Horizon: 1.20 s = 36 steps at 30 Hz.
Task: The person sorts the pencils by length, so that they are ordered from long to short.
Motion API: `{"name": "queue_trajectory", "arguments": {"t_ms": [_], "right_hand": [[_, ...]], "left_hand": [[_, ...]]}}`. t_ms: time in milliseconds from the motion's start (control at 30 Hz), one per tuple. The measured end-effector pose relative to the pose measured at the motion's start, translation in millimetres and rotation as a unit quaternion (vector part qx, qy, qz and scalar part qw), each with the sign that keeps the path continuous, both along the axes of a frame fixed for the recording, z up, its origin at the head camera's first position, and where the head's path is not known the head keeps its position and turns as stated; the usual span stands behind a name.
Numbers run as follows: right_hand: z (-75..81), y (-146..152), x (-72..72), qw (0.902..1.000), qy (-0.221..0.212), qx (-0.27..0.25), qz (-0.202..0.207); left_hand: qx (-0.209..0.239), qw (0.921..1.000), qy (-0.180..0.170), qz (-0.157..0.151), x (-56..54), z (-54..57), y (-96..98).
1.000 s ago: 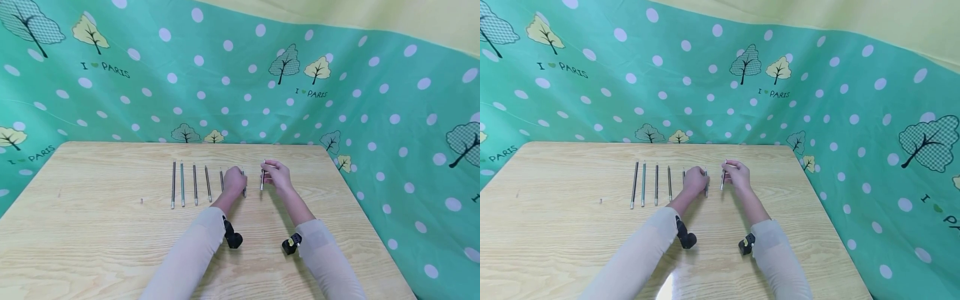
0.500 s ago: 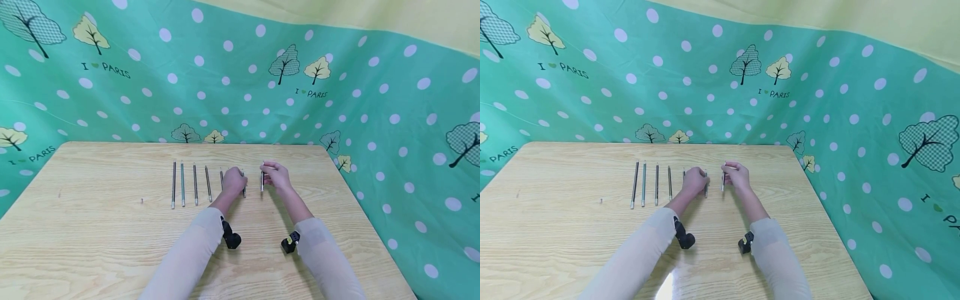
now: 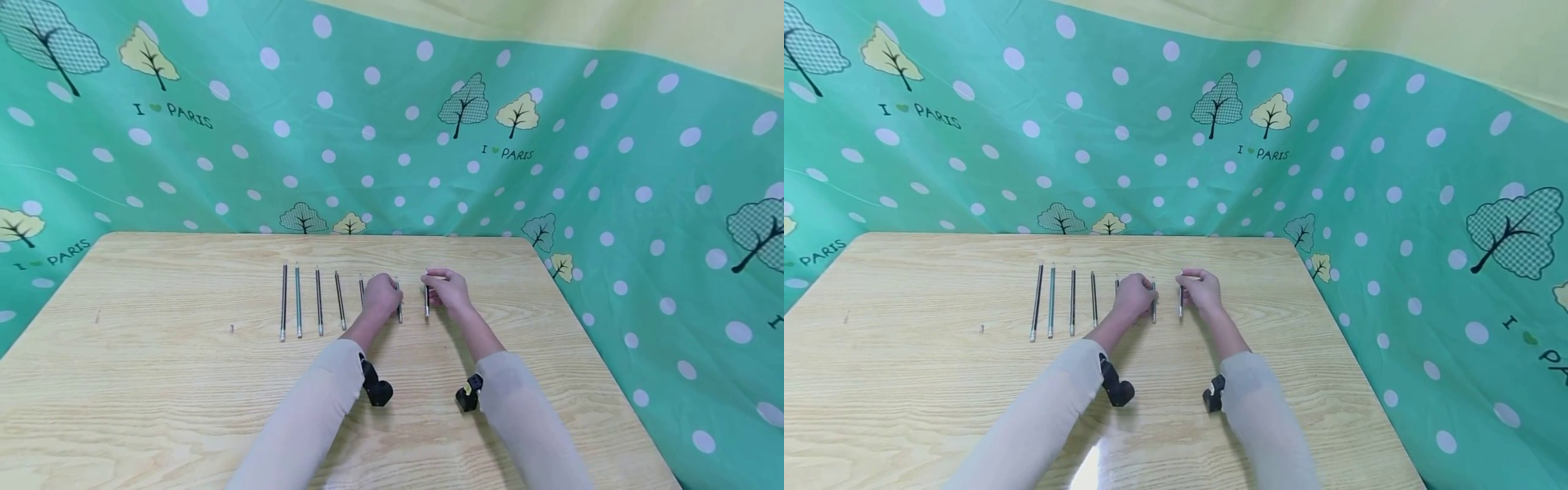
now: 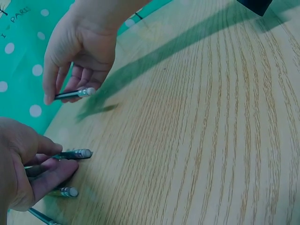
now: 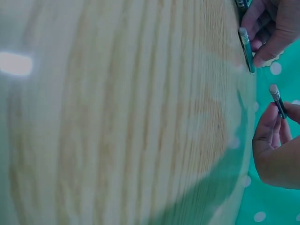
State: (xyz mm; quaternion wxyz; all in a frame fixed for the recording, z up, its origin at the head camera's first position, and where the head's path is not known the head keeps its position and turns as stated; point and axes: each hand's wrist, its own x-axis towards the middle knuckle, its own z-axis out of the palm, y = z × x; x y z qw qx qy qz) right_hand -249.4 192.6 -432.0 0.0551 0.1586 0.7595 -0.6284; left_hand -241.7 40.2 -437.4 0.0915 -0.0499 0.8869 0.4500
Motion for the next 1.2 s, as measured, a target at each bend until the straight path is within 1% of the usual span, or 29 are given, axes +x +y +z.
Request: {"name": "queue_trajectory", "arguments": {"t_ms": [100,300,533,600,767,933,1100,1200], "right_hand": [[-2.7,-2.7,-1.3,0.9998,0.001,0.02,0.004],[-6.4,-9.6,-4.0,0.9991,0.01,0.041,0.007],[-10.9,-16.7,-7.4,0.9978,0.011,0.066,-0.002],[-11.9,-18.8,-8.8,0.9972,0.015,0.073,-0.005],[-16.3,-23.1,-12.6,0.9951,0.025,0.095,-0.007],[-20.4,-25.3,-13.7,0.9924,0.036,0.118,-0.005],[-20.1,-26.8,-13.0,0.991,0.04,0.127,-0.003],[-19.8,-27.5,-13.0,0.9882,0.043,0.147,0.001]], "left_hand": [[-0.002,1.0,0.002,0.001,0.7,1.0,-0.3],[-0.014,0.9998,0.015,0.004,1.6,1.6,-0.9],[0.002,1.0,0.004,0.004,-0.1,-0.6,-1.3],[0.005,1.0,0.006,0.005,-0.4,-0.6,-1.5],[-0.003,0.9998,0.016,0.008,0.1,0.0,-2.1],[0.003,1.0,0.008,0.005,0.8,-0.1,-2.7],[0.008,0.9999,0.004,0.005,0.6,-1.1,-3.2],[0.008,0.9999,0.007,0.004,1.3,-0.5,-3.5]]}}
